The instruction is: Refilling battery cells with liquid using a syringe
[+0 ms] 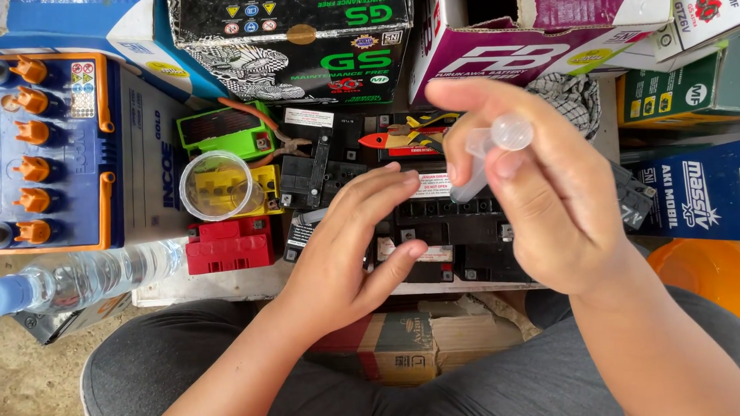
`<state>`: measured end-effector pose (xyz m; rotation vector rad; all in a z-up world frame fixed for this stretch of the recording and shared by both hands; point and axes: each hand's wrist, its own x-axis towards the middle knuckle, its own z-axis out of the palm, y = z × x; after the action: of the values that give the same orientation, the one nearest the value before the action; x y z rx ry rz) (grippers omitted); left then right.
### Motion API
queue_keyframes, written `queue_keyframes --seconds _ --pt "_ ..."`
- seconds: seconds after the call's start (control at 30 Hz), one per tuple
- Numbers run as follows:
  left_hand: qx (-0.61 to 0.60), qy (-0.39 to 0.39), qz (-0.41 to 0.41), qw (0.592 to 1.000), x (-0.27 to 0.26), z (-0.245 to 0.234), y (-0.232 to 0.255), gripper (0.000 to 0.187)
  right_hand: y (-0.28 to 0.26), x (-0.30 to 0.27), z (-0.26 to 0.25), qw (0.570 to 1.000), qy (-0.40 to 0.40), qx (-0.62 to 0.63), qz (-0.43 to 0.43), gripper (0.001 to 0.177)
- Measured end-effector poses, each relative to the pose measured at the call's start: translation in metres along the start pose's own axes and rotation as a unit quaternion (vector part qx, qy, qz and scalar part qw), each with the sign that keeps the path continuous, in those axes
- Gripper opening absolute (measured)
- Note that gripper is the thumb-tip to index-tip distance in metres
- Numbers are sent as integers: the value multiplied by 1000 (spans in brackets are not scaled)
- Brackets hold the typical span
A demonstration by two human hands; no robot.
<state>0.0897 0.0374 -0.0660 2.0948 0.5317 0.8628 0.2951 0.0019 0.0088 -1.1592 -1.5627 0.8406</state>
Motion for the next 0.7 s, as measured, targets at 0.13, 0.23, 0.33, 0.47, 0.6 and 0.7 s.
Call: queue_keyframes --seconds 0.13,0.23,0.33,0.47,0.6,0.7 --pt "6 12 -2 1000 -1 4 -5 45 -9 5 -1 997 -67 -36 21 55" --pt "25 15 8 1000 -1 6 -9 46 -6 6 0 993 -86 -75 -23 50" --pt "31 16 19 999 0 6 -9 46 -3 3 -1 994 -87 -70 -9 51" --pt "36 19 25 999 1 6 -8 45 6 -3 0 999 -34 -11 -6 55" --pt "33 22 28 999 1 6 -9 45 14 -3 4 999 43 6 -26 46" --pt "29 24 30 999 1 7 -11 45 18 -3 10 995 61 75 -39 27"
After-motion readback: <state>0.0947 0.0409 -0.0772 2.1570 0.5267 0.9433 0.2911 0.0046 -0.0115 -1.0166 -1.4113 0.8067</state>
